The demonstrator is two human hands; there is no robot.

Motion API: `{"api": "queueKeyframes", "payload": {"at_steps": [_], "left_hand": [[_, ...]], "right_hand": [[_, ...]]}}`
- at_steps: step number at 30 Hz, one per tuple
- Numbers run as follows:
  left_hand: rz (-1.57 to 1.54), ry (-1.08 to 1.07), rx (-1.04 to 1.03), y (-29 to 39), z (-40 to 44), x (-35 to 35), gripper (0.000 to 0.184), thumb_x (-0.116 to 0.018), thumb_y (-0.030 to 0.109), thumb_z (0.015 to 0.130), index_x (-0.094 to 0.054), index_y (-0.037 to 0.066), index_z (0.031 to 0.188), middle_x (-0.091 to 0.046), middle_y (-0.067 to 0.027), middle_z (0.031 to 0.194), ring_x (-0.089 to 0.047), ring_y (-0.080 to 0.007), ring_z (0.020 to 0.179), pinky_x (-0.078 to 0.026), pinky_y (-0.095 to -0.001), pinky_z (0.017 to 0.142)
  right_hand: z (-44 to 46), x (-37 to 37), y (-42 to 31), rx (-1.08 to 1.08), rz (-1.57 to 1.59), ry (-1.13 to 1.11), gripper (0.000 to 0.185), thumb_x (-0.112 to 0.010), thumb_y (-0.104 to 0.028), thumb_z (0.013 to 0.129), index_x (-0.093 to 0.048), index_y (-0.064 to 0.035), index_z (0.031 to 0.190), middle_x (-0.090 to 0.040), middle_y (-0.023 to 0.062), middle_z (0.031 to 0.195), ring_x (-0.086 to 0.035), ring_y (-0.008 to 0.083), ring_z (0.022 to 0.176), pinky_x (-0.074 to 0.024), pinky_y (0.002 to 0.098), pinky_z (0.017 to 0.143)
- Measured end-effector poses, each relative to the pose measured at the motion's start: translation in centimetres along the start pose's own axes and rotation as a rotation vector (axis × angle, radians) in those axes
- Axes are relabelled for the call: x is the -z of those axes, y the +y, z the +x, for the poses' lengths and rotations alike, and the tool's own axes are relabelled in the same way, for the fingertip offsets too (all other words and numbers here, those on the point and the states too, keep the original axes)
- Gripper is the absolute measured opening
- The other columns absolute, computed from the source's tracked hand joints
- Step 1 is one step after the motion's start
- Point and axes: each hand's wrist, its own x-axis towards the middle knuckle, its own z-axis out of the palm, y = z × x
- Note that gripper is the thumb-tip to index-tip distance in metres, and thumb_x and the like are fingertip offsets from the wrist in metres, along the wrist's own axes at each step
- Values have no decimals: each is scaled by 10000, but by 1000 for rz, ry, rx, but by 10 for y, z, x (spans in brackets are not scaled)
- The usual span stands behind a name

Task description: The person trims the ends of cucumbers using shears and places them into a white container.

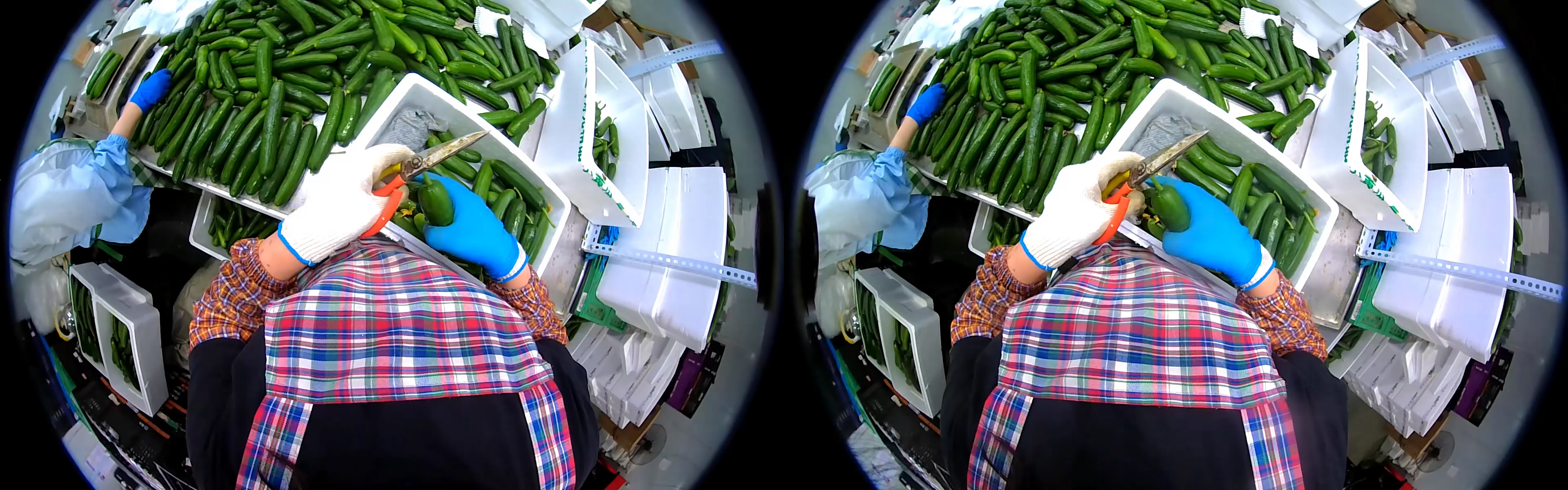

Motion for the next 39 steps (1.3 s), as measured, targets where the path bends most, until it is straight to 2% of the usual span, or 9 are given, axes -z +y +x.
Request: {"api": "queueKeyframes", "payload": {"at_steps": [3, 5, 9, 17, 20, 30, 32, 35, 39], "left_hand": [[-43, 90, -136, -9, 1, -1, 404, -720, 102, 777, -593, 16, 1151, -653, -120, 860, -636, -157, 755, -513, -270, 709], [-606, -41, 136, -10, 1, 0, 358, -674, 68, 796, -546, 14, 1126, -592, -71, 759, -586, -140, 672, -486, -263, 625], [-883, -146, 310, -15, -2, 9, 289, -609, 52, 831, -523, 31, 1106, -543, -41, 793, -534, -111, 665, -454, -257, 607], [207, -56, -201, -23, -27, 16, 468, -660, 69, 789, -583, 72, 1250, -640, -159, 1065, -641, -298, 957, -514, -339, 830], [219, -101, -149, -20, -29, 14, 487, -659, 69, 777, -586, 105, 1257, -643, -148, 1072, -623, -350, 954, -518, -358, 822], [109, -107, -98, -22, -30, 15, 414, -687, 135, 813, -615, 85, 1218, -669, -156, 961, -659, -295, 789, -518, -320, 743], [77, -36, -43, -27, -28, 10, 412, -696, 142, 836, -609, 48, 1228, -680, -115, 923, -646, -183, 734, -499, -268, 705], [-313, 31, 114, -40, -20, -6, 410, -688, 118, 850, -603, 16, 1238, -661, -56, 882, -601, -96, 726, -474, -222, 685], [-739, 29, 190, -32, -15, -18, 421, -674, 83, 852, -583, 4, 1255, -631, -37, 872, -570, -80, 694, -464, -217, 644]], "right_hand": [[0, 2, 8, -6, 68, -78, 656, -648, -89, 707, -495, -46, 1344, -605, 77, 1147, -574, 179, 1039, -457, 334, 946], [1, 3, 11, -5, 166, -139, 658, -647, -81, 705, -497, -49, 1345, -605, 75, 1150, -575, 178, 1036, -460, 335, 943], [2, 4, 17, -14, 449, -150, 672, -649, -49, 697, -493, -52, 1350, -600, 55, 1111, -563, 147, 981, -459, 307, 920], [5, 4, 20, 71, 185, 209, 640, -639, -63, 695, -528, -65, 1326, -585, 84, 1218, -549, 188, 1129, -420, 333, 992], [8, 4, 12, 316, -241, 332, 682, -633, -42, 636, -547, -134, 1307, -588, 162, 1175, -555, 363, 1112, -426, 419, 995], [7, 14, 9, 380, -341, 363, 677, -646, -30, 638, -546, -100, 1303, -603, 145, 1124, -587, 332, 1043, -449, 415, 944], [3, 20, 14, 13, 517, 67, 721, -630, -55, 667, -472, -50, 1371, -598, 147, 1136, -591, 302, 1056, -457, 423, 952], [3, 26, 13, 31, 1305, -316, 793, -590, -95, 696, -344, 2, 1444, -580, 157, 1159, -586, 285, 1070, -457, 446, 978], [2, 27, 4, 84, 1466, -313, 846, -566, -133, 716, -239, 4, 1484, -521, 203, 1289, -510, 355, 1226, -375, 564, 1060]]}}
